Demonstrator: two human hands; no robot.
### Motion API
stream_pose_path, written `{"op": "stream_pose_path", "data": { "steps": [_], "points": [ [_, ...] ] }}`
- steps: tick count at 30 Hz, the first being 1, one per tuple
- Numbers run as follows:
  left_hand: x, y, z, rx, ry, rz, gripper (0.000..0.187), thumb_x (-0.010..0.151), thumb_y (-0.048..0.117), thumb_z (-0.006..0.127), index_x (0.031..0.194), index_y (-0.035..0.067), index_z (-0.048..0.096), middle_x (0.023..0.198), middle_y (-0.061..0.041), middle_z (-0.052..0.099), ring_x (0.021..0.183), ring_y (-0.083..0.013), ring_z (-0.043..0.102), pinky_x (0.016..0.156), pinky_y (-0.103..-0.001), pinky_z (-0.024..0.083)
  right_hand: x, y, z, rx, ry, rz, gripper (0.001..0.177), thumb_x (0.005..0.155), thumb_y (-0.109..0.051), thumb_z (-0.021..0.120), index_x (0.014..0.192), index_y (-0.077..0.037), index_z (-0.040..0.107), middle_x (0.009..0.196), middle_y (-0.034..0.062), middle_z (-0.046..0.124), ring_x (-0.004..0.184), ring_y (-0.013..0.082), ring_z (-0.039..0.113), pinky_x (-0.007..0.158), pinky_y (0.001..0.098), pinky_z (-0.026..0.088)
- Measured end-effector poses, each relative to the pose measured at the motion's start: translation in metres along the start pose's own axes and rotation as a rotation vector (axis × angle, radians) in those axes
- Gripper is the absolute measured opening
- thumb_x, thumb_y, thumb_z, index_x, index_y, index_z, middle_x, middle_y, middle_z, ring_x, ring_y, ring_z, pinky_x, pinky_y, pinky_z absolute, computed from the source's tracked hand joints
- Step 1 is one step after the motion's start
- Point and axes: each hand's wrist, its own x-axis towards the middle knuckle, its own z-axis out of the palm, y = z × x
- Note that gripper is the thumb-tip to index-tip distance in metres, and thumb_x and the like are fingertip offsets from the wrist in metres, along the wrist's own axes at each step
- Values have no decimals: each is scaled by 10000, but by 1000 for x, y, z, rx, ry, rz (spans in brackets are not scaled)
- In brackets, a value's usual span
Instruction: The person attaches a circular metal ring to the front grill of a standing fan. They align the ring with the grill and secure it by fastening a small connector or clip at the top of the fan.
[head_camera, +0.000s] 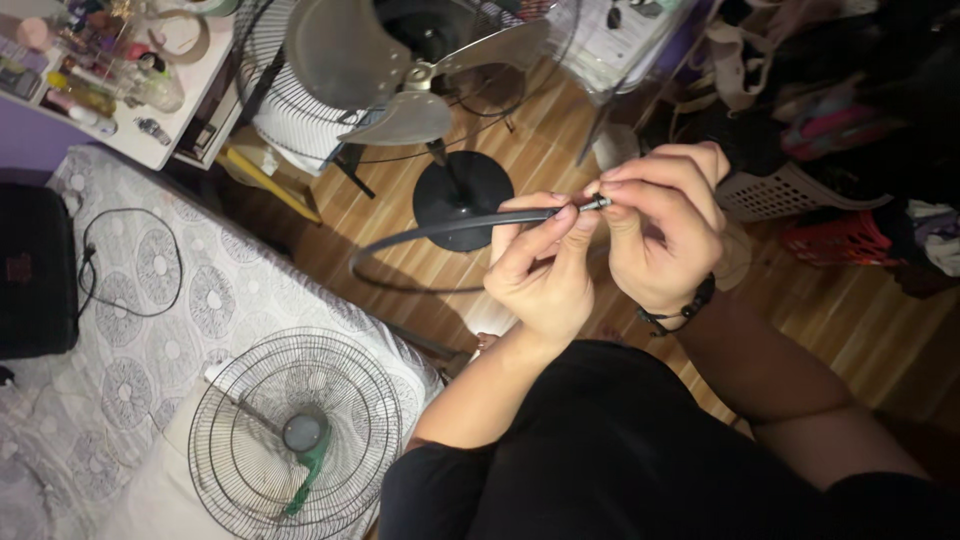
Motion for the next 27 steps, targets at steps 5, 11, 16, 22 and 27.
{"op": "stream_pose_path", "data": {
  "steps": [5, 11, 16, 22, 27],
  "points": [
    [-16, -6, 21, 18, -37, -45, 224, 957, -66, 778, 1160, 3, 714, 1233, -151, 682, 938, -137, 702, 770, -207, 595, -4, 7, -29, 62, -36, 107, 131, 1048, -135, 772, 1082, -23, 713, 1139, 86, 685, 1001, 256, 610, 879, 349, 484],
    [-31, -13, 46, 19, -39, -73, 232, 963, -67, 782, 1180, -10, 722, 1151, -147, 709, 959, -126, 699, 810, -205, 568, 6, 24, -74, -144, -141, -67, 109, 994, -109, 805, 1050, -29, 755, 1075, 92, 684, 989, 294, 589, 841, 377, 476],
    [-48, -15, 71, 36, 4, -96, 215, 987, -59, 761, 1190, 3, 726, 1158, -139, 707, 935, -104, 670, 783, -183, 534, 9, 36, -107, -76, -206, -11, 93, 1030, -89, 810, 1082, -31, 759, 1091, 85, 676, 942, 260, 581, 795, 338, 486],
    [-67, -12, 96, 145, -19, -25, 231, 1008, -52, 734, 1232, -1, 714, 1206, -129, 701, 942, -103, 656, 775, -176, 527, 8, 45, -141, 35, -306, 24, 117, 1020, -82, 800, 1114, -28, 758, 1085, 97, 684, 964, 255, 619, 834, 338, 507],
    [-83, -10, 110, 138, -19, -6, 227, 1018, -59, 728, 1238, -6, 709, 1188, -125, 696, 996, -116, 671, 803, -181, 541, 13, 56, -167, 106, -412, 6, 155, 996, -113, 840, 1091, -23, 756, 1054, 100, 696, 932, 243, 649, 796, 318, 520]
  ]
}}
